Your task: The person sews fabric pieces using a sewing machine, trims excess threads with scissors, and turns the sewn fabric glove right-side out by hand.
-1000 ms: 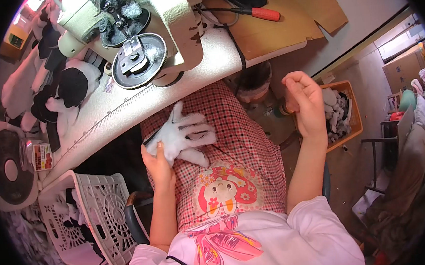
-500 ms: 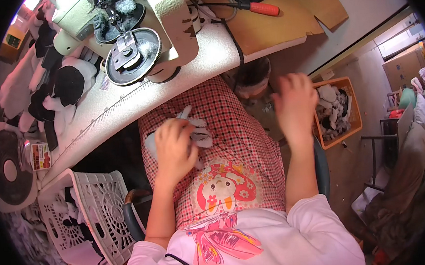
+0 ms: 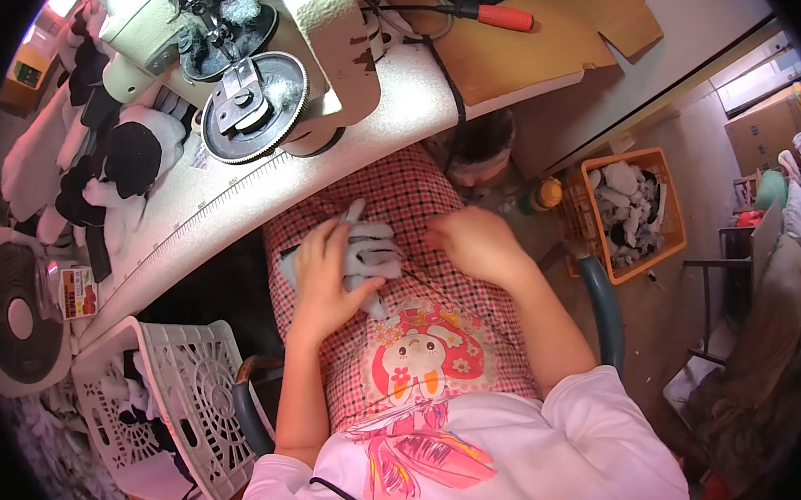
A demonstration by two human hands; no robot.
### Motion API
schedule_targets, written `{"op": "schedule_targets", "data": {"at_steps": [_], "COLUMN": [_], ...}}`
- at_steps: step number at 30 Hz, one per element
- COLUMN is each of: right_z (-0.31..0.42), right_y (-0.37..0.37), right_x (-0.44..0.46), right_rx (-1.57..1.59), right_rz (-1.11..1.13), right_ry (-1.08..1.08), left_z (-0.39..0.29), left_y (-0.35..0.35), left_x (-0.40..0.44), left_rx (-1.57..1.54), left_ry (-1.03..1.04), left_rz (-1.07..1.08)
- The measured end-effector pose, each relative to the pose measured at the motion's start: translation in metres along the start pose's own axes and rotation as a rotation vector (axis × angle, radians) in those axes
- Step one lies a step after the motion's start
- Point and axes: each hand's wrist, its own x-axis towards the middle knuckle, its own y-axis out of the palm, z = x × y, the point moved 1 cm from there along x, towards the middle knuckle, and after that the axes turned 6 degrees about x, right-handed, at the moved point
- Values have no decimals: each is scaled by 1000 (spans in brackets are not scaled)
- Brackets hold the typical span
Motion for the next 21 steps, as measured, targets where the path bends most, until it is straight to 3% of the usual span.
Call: {"op": "schedule_targets", "data": {"at_steps": [1, 3, 4, 6, 10, 12, 15, 18, 21], "right_z": [-4, -4, 3, 24, 58, 67, 76, 80, 85], "right_y": [-8, -22, -25, -27, 10, 31, 37, 23, 6], "right_x": [-5, -11, -9, -2, 28, 47, 58, 54, 38], "right_rx": [-6, -385, -385, -132, 200, 96, -83, -50, 109], "right_rz": [1, -309, -305, -406, -181, -190, -225, -25, 22], "right_ry": [-2, -151, -159, -226, -423, -564, -655, -534, -455], "left_z": [1, 19, 27, 40, 53, 39, 17, 6, 1], "left_y": [-4, 0, 2, 1, 4, 0, -22, -34, -42], "left_x": [-3, -16, -20, -27, -33, -29, -24, -26, -26], "left_rx": [76, 194, 197, 141, -132, -485, -522, -490, -507], "left_ry": [-76, -218, -226, -568, -521, -464, -361, -242, -124], "left_rz": [-39, -143, -146, -199, -247, -305, -378, -432, -458]}}
